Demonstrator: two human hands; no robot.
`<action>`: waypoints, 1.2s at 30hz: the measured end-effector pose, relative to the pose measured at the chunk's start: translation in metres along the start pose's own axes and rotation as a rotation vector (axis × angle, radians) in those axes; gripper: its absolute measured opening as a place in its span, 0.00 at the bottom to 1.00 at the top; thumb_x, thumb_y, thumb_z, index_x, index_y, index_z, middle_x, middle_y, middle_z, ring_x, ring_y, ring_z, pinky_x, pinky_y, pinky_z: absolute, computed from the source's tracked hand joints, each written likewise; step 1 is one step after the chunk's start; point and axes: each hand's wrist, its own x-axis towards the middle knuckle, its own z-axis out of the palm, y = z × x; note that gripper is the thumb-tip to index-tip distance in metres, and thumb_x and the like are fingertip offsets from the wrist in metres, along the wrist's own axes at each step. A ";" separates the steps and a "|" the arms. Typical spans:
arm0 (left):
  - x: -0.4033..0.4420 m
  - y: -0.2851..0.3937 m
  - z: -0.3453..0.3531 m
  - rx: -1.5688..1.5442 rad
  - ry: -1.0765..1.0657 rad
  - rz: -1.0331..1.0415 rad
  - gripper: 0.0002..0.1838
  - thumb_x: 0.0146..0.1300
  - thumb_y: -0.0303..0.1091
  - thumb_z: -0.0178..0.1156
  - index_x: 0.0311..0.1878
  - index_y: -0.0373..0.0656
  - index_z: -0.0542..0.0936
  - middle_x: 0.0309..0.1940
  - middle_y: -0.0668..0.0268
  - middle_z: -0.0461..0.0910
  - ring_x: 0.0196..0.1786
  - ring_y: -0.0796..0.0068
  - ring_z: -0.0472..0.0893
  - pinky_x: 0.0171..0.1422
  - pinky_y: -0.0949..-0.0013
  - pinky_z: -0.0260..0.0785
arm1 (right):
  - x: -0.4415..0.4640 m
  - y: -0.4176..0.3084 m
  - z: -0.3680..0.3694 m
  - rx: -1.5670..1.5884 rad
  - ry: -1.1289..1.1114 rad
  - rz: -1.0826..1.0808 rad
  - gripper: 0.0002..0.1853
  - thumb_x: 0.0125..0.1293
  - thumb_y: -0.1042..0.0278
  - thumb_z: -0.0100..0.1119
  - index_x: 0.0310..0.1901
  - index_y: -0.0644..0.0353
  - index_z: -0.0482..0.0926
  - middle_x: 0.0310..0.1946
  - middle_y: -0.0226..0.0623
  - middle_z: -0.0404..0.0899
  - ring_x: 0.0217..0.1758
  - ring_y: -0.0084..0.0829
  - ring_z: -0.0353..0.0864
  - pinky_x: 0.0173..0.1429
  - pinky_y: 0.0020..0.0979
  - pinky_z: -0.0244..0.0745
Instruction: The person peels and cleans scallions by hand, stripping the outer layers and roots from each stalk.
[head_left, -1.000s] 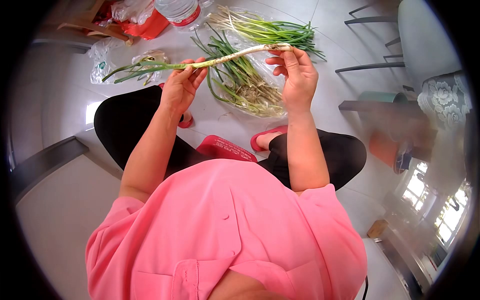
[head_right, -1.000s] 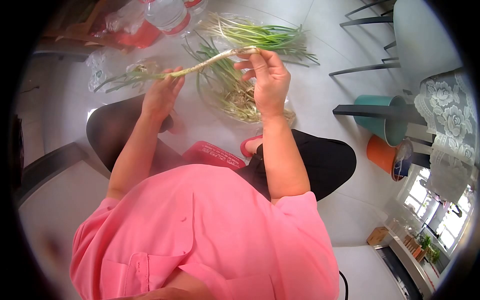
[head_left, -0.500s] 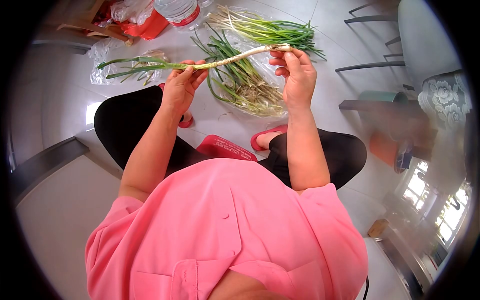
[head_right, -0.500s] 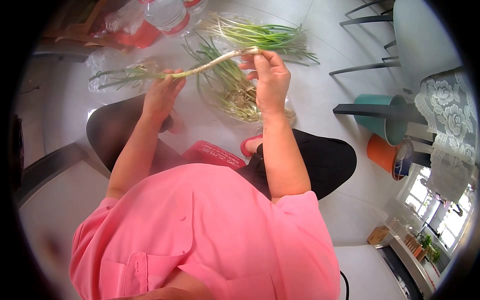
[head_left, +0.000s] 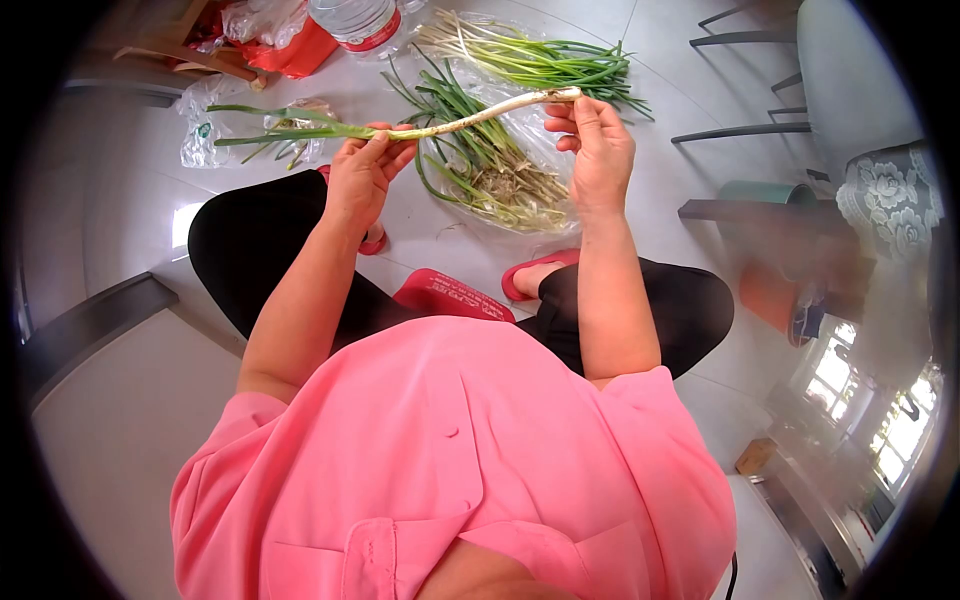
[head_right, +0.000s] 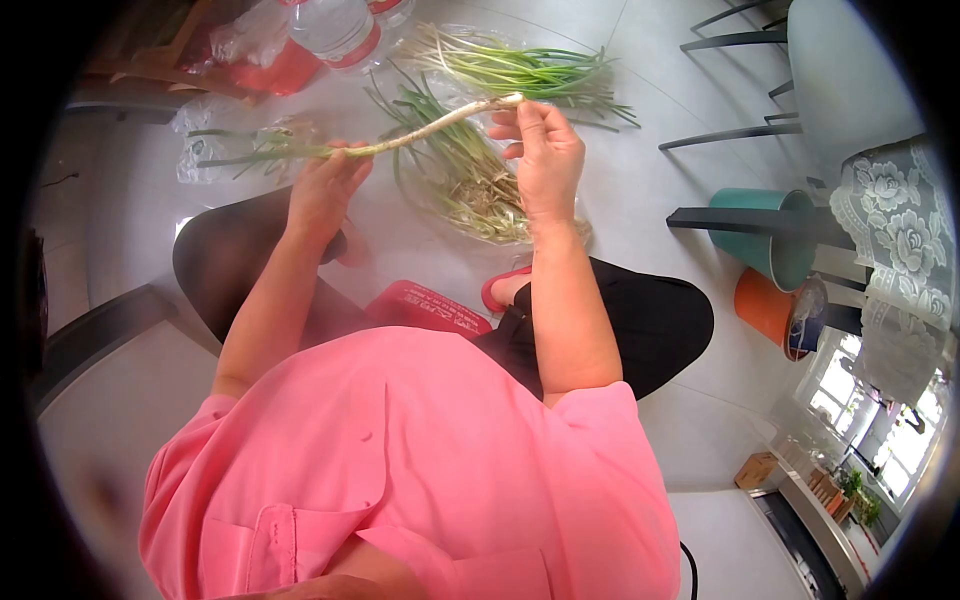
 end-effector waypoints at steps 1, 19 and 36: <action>-0.001 0.001 0.001 0.011 -0.001 -0.003 0.07 0.66 0.28 0.46 0.43 0.36 0.69 0.44 0.52 0.75 0.46 0.63 0.78 0.53 0.66 0.73 | 0.001 0.001 -0.001 0.000 0.000 0.000 0.11 0.65 0.63 0.50 0.37 0.64 0.76 0.29 0.37 0.81 0.28 0.24 0.79 0.28 0.20 0.68; 0.003 0.005 -0.002 -0.169 0.100 -0.173 0.10 0.63 0.32 0.52 0.38 0.33 0.71 0.34 0.58 0.76 0.39 0.68 0.79 0.44 0.73 0.77 | 0.001 0.008 -0.003 -0.159 0.036 -0.161 0.09 0.63 0.66 0.52 0.34 0.63 0.76 0.27 0.33 0.80 0.26 0.20 0.78 0.28 0.20 0.68; 0.013 0.006 -0.013 -0.276 0.196 -0.094 0.10 0.60 0.34 0.58 0.35 0.37 0.73 0.30 0.59 0.77 0.34 0.70 0.80 0.36 0.76 0.78 | -0.015 0.158 -0.059 -1.295 -0.332 0.245 0.10 0.53 0.60 0.53 0.28 0.58 0.78 0.26 0.44 0.78 0.33 0.44 0.77 0.37 0.41 0.70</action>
